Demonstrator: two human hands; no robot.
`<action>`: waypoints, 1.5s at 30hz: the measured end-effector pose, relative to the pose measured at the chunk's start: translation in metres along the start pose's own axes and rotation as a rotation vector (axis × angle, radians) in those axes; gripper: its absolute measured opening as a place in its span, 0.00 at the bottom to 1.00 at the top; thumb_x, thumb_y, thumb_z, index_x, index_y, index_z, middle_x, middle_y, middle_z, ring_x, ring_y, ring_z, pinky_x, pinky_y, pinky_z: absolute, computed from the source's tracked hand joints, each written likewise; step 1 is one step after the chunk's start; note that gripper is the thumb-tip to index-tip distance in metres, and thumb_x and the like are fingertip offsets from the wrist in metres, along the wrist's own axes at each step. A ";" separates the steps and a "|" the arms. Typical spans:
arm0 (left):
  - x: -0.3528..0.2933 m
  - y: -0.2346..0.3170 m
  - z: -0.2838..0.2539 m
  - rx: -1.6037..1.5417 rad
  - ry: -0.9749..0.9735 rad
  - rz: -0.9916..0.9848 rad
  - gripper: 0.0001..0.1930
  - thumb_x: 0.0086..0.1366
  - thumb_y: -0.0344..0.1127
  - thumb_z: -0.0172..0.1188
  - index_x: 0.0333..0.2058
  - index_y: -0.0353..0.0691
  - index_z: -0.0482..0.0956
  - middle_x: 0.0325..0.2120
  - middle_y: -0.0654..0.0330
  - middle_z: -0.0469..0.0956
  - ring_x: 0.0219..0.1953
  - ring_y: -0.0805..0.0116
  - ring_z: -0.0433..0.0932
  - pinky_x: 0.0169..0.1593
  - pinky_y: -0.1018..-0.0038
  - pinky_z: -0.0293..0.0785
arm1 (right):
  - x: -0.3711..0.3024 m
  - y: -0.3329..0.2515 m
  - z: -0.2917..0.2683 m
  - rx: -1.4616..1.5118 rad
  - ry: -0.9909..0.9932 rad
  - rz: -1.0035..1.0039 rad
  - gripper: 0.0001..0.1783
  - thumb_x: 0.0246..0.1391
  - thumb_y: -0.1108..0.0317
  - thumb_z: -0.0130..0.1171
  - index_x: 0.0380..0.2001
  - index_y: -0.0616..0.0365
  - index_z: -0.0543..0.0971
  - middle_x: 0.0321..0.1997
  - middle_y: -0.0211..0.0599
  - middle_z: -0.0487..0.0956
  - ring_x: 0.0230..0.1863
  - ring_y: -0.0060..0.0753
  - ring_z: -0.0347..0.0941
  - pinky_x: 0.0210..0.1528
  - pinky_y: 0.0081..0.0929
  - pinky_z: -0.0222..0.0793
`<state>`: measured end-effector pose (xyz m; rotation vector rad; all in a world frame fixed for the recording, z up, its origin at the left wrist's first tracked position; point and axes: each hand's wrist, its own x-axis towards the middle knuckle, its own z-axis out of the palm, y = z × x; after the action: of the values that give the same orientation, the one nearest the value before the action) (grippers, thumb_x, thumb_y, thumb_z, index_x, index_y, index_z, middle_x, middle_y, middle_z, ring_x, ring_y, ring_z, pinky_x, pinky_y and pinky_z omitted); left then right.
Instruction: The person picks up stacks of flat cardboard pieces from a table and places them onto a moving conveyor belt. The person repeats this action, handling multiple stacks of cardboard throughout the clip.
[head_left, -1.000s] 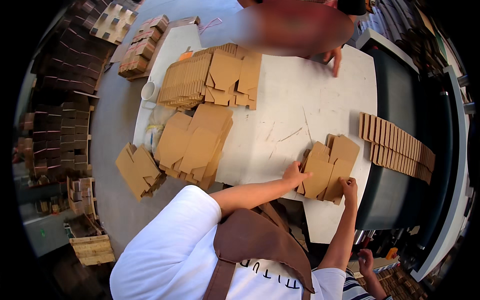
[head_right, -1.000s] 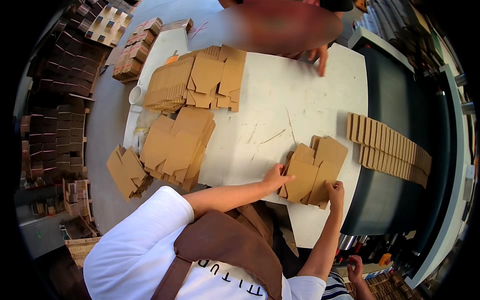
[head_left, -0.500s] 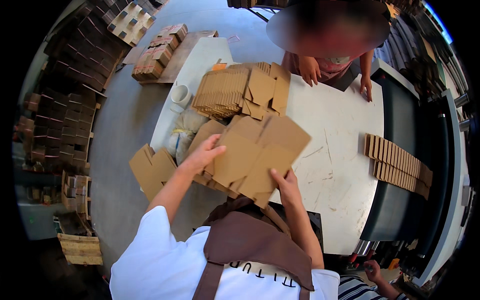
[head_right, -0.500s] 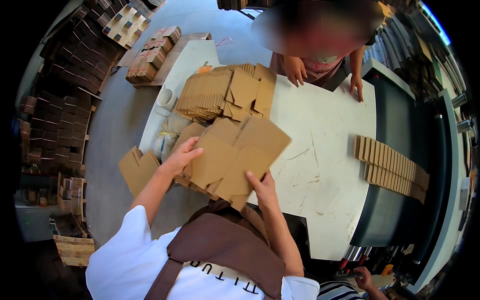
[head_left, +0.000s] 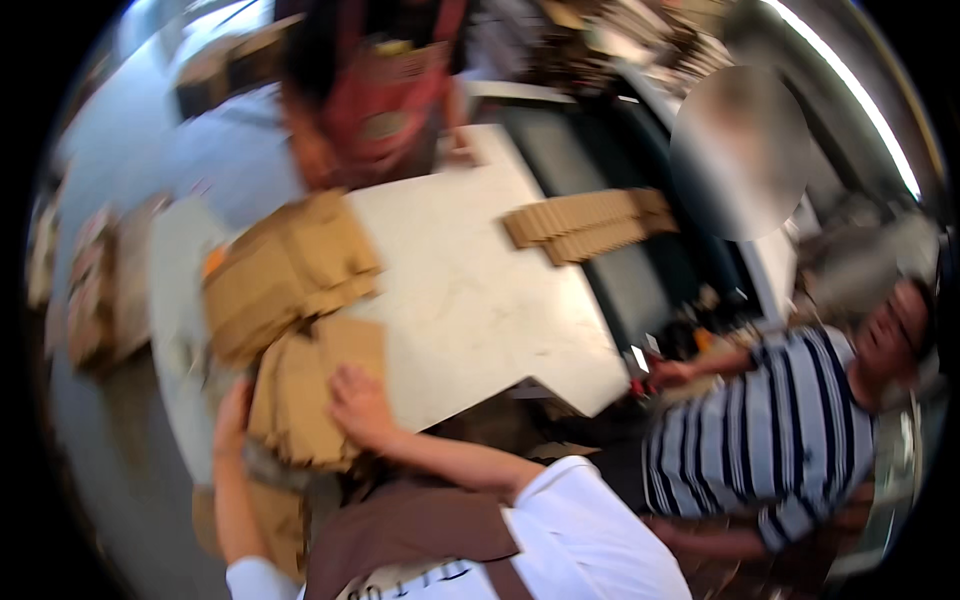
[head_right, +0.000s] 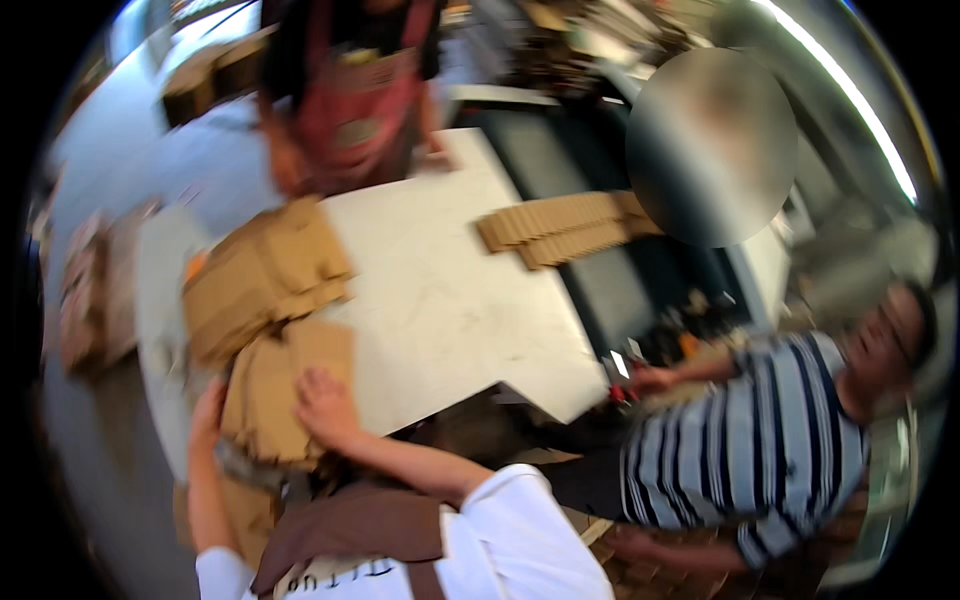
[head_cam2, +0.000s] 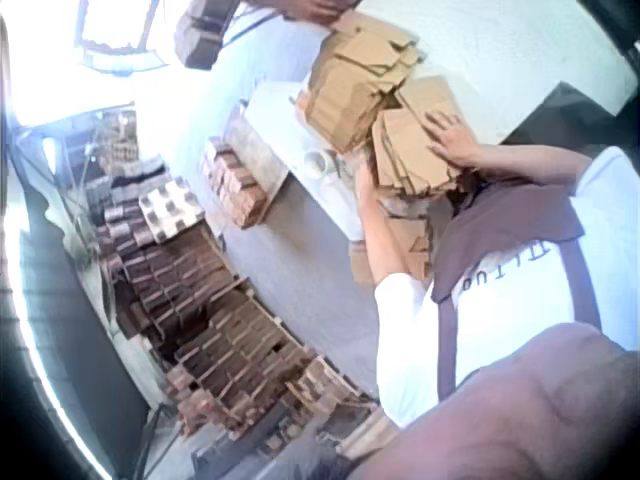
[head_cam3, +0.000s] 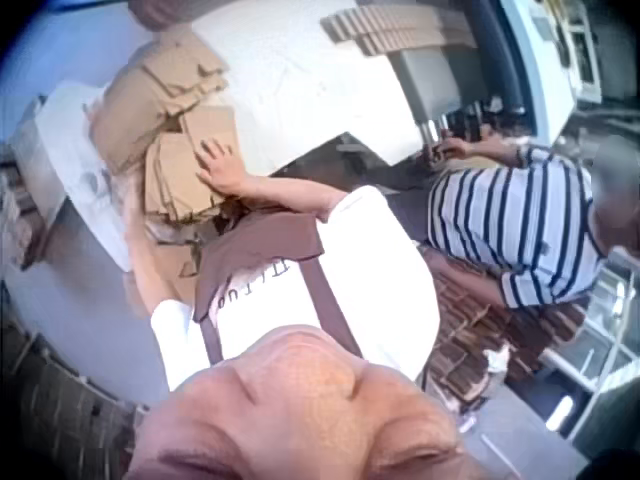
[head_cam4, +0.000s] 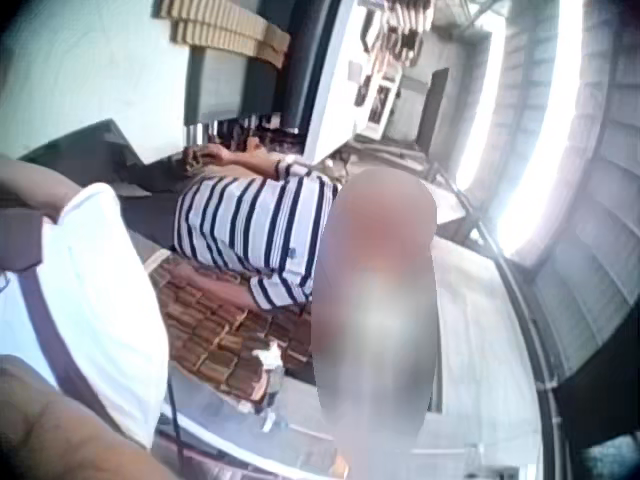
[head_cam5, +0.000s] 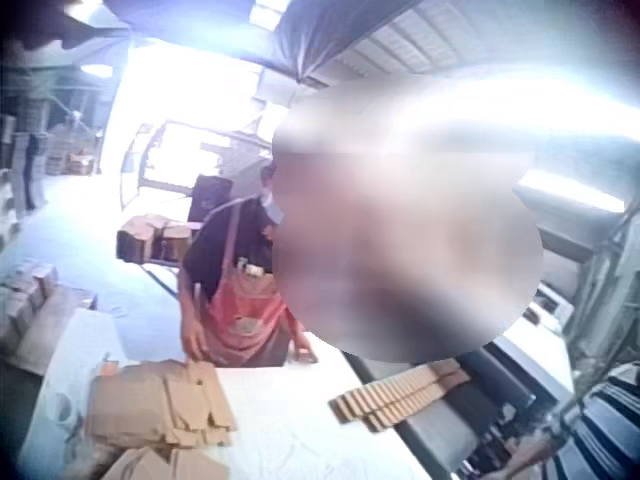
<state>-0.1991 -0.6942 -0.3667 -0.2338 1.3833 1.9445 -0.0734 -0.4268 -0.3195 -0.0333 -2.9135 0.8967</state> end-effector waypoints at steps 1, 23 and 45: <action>-0.005 0.007 0.010 0.030 0.014 -0.024 0.25 0.70 0.49 0.40 0.49 0.32 0.74 0.46 0.53 0.77 0.46 0.66 0.75 0.50 0.69 0.69 | -0.012 0.000 -0.002 -0.096 -0.028 0.064 0.32 0.55 0.52 0.51 0.59 0.56 0.63 0.66 0.49 0.58 0.66 0.52 0.52 0.63 0.49 0.50; 0.031 -0.025 0.289 0.656 -0.334 -0.145 0.29 0.67 0.57 0.43 0.51 0.36 0.73 0.46 0.50 0.77 0.49 0.60 0.75 0.53 0.64 0.69 | -0.025 0.038 -0.015 0.178 0.043 0.080 0.34 0.57 0.52 0.46 0.62 0.58 0.58 0.69 0.51 0.51 0.68 0.53 0.47 0.66 0.50 0.44; -0.029 0.011 0.148 0.025 -0.291 -0.364 0.38 0.61 0.68 0.46 0.57 0.41 0.67 0.53 0.59 0.71 0.52 0.67 0.72 0.55 0.67 0.69 | -0.062 0.096 -0.062 0.421 0.104 -0.048 0.30 0.63 0.54 0.42 0.62 0.61 0.59 0.69 0.51 0.52 0.69 0.52 0.48 0.67 0.39 0.48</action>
<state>-0.1476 -0.5786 -0.2832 -0.1687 1.0881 1.5879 -0.0067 -0.3157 -0.3278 0.0203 -2.5619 1.4289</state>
